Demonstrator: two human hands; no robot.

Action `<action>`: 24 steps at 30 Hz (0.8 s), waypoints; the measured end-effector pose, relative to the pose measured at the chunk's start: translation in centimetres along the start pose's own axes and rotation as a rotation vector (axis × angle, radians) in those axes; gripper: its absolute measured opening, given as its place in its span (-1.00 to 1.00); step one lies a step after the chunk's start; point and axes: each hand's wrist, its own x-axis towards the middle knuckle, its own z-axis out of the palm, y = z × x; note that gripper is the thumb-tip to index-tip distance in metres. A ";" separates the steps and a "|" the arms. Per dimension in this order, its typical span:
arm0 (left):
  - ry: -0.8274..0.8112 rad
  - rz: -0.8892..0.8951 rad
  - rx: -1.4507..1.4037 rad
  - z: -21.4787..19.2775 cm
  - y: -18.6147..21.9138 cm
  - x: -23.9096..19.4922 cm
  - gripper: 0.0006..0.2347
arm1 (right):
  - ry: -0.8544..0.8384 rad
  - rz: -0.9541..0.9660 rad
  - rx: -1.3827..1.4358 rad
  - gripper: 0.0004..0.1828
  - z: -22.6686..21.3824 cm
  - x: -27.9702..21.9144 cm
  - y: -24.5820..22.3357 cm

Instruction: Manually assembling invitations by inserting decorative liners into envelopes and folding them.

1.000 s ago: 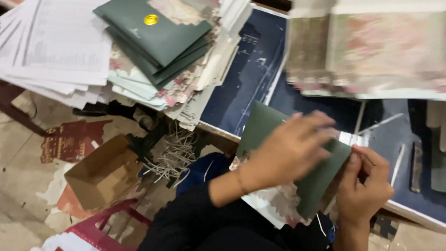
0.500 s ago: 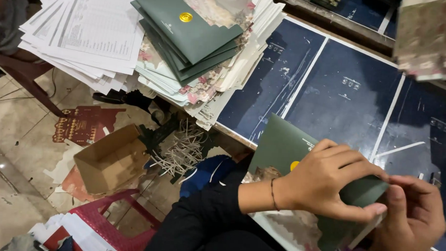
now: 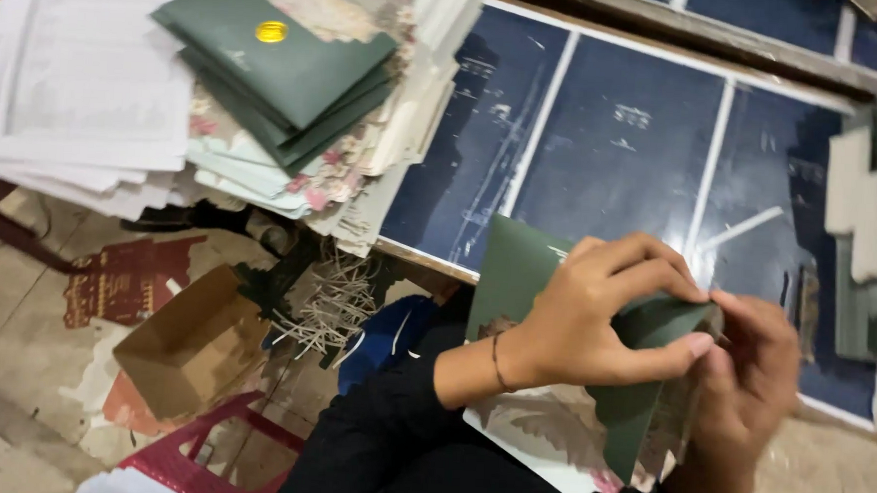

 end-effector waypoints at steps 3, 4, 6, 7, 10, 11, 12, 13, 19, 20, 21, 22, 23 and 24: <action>0.046 0.085 0.042 0.4 0.0 0.0 -0.76 | 0.020 0.031 0.018 -0.52 0.6 -0.5 1.2; 0.053 0.126 0.109 0.5 -0.2 0.1 -0.74 | 0.019 -0.001 -0.037 -0.55 0.9 -0.5 0.9; 0.038 0.173 0.150 0.6 -0.6 0.3 -0.73 | 0.037 -0.019 -0.113 -0.57 1.1 -0.7 0.5; 0.088 0.167 0.144 0.5 -0.7 0.5 -0.73 | -0.034 -0.021 -0.297 -0.51 1.0 -0.9 0.3; 0.153 0.148 0.128 -0.8 -1.1 1.3 -0.74 | -0.200 0.046 -0.608 -0.32 1.0 -2.6 1.2; 0.183 0.122 0.131 -1.6 -1.2 1.5 -0.74 | -0.314 0.107 -0.725 -0.24 1.2 -3.4 1.7; 0.177 0.125 0.130 -2.0 -1.1 1.8 -0.74 | -0.308 0.109 -0.724 -0.24 0.9 -3.8 1.6; 0.187 0.086 0.106 -2.5 -1.2 1.9 -0.77 | -0.364 0.071 -0.656 -0.23 0.8 -4.3 1.5; 0.074 -0.057 -0.043 -4.7 -0.6 2.1 -0.81 | -0.375 -0.116 -0.569 -0.23 -0.2 -4.2 0.3; 0.047 -0.071 -0.069 -4.9 -0.6 2.1 -0.81 | -0.345 -0.151 -0.569 -0.23 -0.3 -4.2 0.2; 0.047 -0.070 -0.067 -4.9 -0.6 2.2 -0.81 | -0.344 -0.154 -0.567 -0.23 -0.2 -3.6 -0.5; 0.062 -0.106 -0.172 -4.8 -0.6 2.1 -0.86 | -0.403 -0.159 -0.501 -0.26 -0.1 -3.2 -1.2; 0.076 -0.143 -0.276 -4.8 -0.7 2.1 -0.86 | -0.461 -0.165 -0.435 -0.28 -0.1 -2.7 -2.0; 0.072 -0.147 -0.275 -4.8 -0.3 2.3 -0.86 | -0.460 -0.161 -0.433 -0.28 0.3 -3.2 -1.3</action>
